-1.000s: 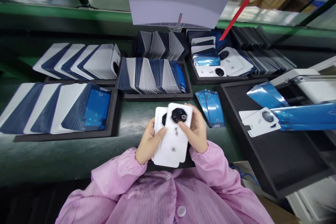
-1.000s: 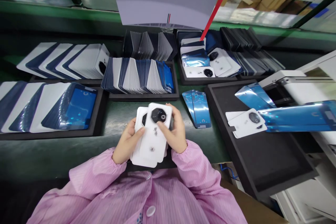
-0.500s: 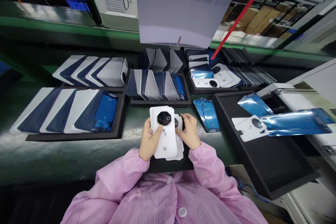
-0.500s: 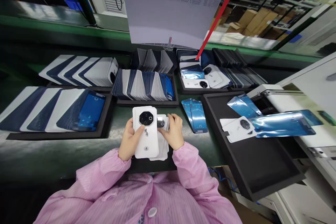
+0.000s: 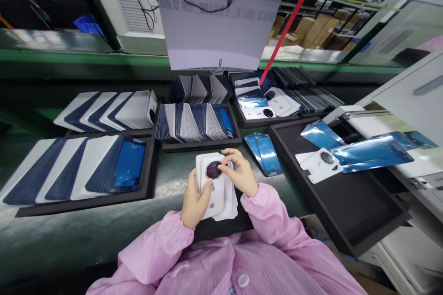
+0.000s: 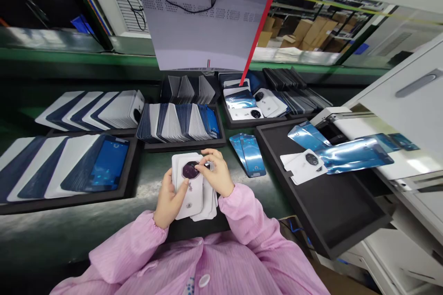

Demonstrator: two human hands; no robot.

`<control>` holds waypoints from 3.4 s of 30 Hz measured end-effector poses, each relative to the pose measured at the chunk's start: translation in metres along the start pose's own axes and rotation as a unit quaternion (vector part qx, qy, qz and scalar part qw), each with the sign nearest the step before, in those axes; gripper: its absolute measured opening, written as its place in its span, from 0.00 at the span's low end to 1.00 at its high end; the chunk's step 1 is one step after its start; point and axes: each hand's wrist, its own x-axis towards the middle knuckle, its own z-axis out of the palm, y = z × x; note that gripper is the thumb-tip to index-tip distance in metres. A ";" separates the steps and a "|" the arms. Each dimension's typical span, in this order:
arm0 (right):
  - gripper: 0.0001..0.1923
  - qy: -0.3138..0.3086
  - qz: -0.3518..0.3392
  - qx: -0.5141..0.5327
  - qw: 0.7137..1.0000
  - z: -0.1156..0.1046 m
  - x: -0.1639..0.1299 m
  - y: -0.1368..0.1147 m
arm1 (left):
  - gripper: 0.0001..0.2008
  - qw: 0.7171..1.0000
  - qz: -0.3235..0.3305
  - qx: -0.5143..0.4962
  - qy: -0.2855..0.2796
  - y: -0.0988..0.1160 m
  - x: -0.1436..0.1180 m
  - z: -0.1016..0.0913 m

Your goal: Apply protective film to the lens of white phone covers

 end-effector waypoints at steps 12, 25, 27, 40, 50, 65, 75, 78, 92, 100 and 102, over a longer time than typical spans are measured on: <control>0.10 -0.069 -0.335 -0.078 0.936 0.008 -0.020 -0.010 | 0.21 0.992 -0.095 -0.078 0.028 0.002 0.015 -0.004; 0.13 -0.102 -0.330 -0.052 0.937 0.005 -0.019 -0.009 | 0.21 0.992 -0.106 -0.047 0.048 0.001 0.015 -0.008; 0.12 -0.105 -0.328 -0.046 0.938 0.004 -0.018 -0.010 | 0.21 0.993 -0.099 -0.042 0.049 0.002 0.014 -0.008; 0.14 -0.091 -0.332 -0.040 0.938 0.002 -0.020 -0.008 | 0.22 0.996 -0.061 -0.028 0.051 0.003 0.009 -0.007; 0.16 -0.079 -0.338 -0.055 0.936 0.002 -0.020 -0.007 | 0.22 0.997 -0.054 -0.028 0.051 0.005 0.008 -0.005; 0.23 -0.019 -0.058 -0.057 0.996 -0.006 -0.010 0.004 | 0.24 0.983 -0.144 -0.106 -0.041 0.012 0.006 -0.001; 0.13 -0.057 0.103 -0.025 0.993 -0.020 0.000 0.010 | 0.22 0.975 -0.157 -0.153 -0.027 0.006 0.008 0.000; 0.14 -0.057 0.146 -0.001 0.988 -0.042 0.003 0.012 | 0.22 0.976 -0.143 -0.161 0.011 0.006 0.011 -0.002; 0.14 -0.038 -0.016 -0.173 0.984 -0.019 0.023 0.050 | 0.20 0.976 -0.089 -0.186 0.064 0.014 0.020 -0.011; 0.05 -0.034 -0.074 -0.037 0.996 -0.010 0.016 -0.004 | 0.24 0.993 -0.081 -0.085 -0.028 0.011 0.008 -0.005; 0.07 -0.046 -0.046 -0.042 0.997 -0.006 0.012 -0.007 | 0.24 0.994 -0.077 -0.066 -0.038 0.010 0.006 -0.004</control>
